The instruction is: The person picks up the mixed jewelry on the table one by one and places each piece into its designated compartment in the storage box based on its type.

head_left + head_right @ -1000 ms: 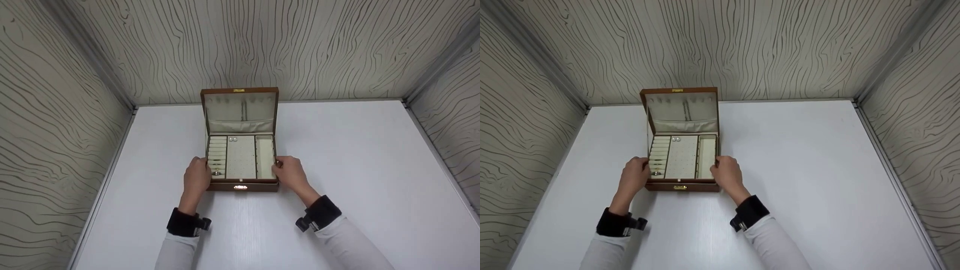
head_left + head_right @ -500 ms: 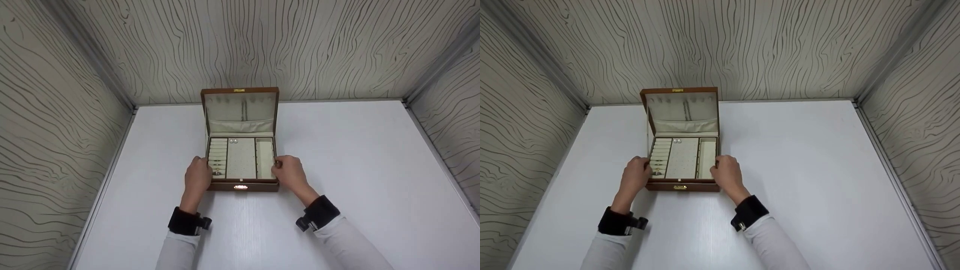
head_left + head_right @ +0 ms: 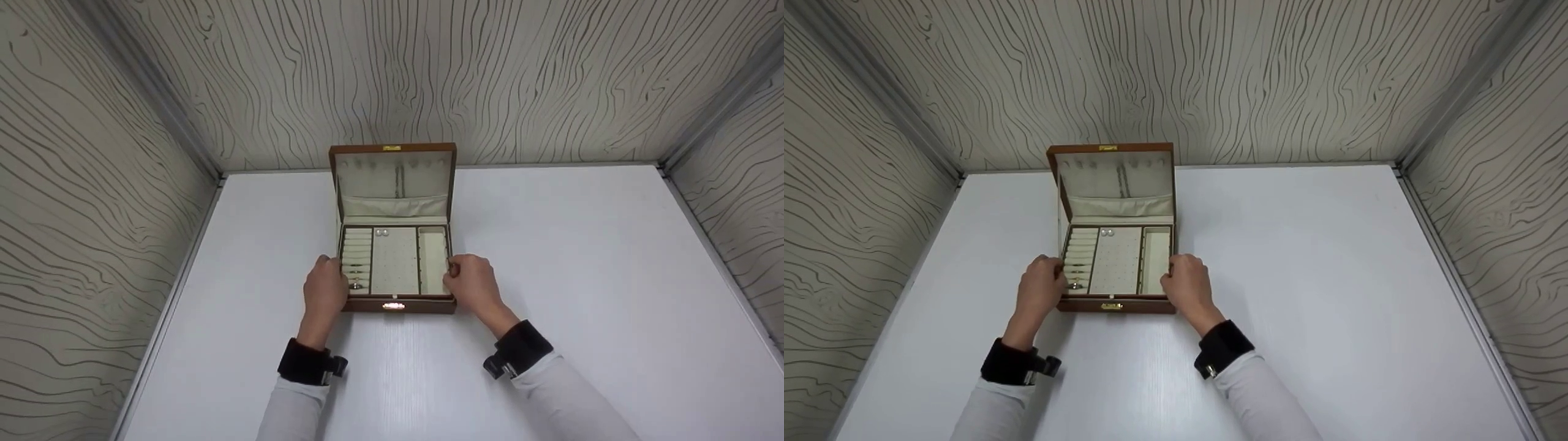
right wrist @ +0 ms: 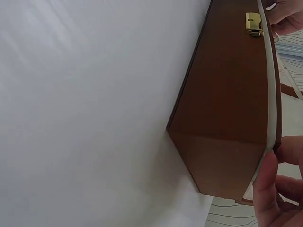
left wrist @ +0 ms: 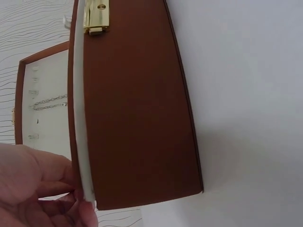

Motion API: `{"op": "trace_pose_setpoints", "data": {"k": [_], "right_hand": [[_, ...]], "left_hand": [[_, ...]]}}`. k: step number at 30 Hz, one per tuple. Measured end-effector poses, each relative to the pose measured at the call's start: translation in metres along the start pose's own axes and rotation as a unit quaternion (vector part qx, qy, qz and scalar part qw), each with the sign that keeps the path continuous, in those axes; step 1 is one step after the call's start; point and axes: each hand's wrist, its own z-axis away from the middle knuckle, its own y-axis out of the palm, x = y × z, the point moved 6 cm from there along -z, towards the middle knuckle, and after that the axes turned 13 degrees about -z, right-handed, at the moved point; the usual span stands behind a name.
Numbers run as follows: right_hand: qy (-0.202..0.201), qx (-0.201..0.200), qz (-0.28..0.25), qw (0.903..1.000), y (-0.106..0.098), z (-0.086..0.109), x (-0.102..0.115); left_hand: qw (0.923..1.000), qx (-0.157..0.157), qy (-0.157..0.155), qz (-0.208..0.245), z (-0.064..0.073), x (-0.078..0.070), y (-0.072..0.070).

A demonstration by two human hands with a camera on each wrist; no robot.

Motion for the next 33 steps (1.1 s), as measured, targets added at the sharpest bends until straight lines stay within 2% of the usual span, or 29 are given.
{"op": "trace_pose_setpoints", "data": {"k": [12, 17, 21, 27, 30, 33], "right_hand": [[-0.013, -0.006, 0.004, 0.9999, 0.002, 0.0, -0.002], [0.004, 0.001, -0.011, 0.9999, 0.002, 0.002, -0.003], [0.011, 0.0, -0.017, 0.9998, 0.001, 0.002, -0.005], [0.011, 0.006, -0.024, 0.9996, 0.002, 0.001, -0.004], [0.008, 0.008, -0.03, 0.9995, 0.002, 0.0, -0.003], [0.011, 0.012, -0.037, 0.9992, 0.003, 0.0, -0.004]], "left_hand": [[0.9999, -0.002, -0.01, 0.009, 0.0, 0.002, 0.002], [0.9982, -0.014, -0.018, 0.056, 0.0, 0.009, 0.006], [0.9947, -0.02, -0.039, 0.093, -0.001, 0.016, 0.007], [0.9914, 0.015, -0.067, 0.112, 0.002, 0.025, 0.011], [0.9909, 0.034, -0.062, 0.114, 0.002, 0.026, 0.013], [0.9918, 0.038, -0.052, 0.111, 0.001, 0.025, 0.012]]}}
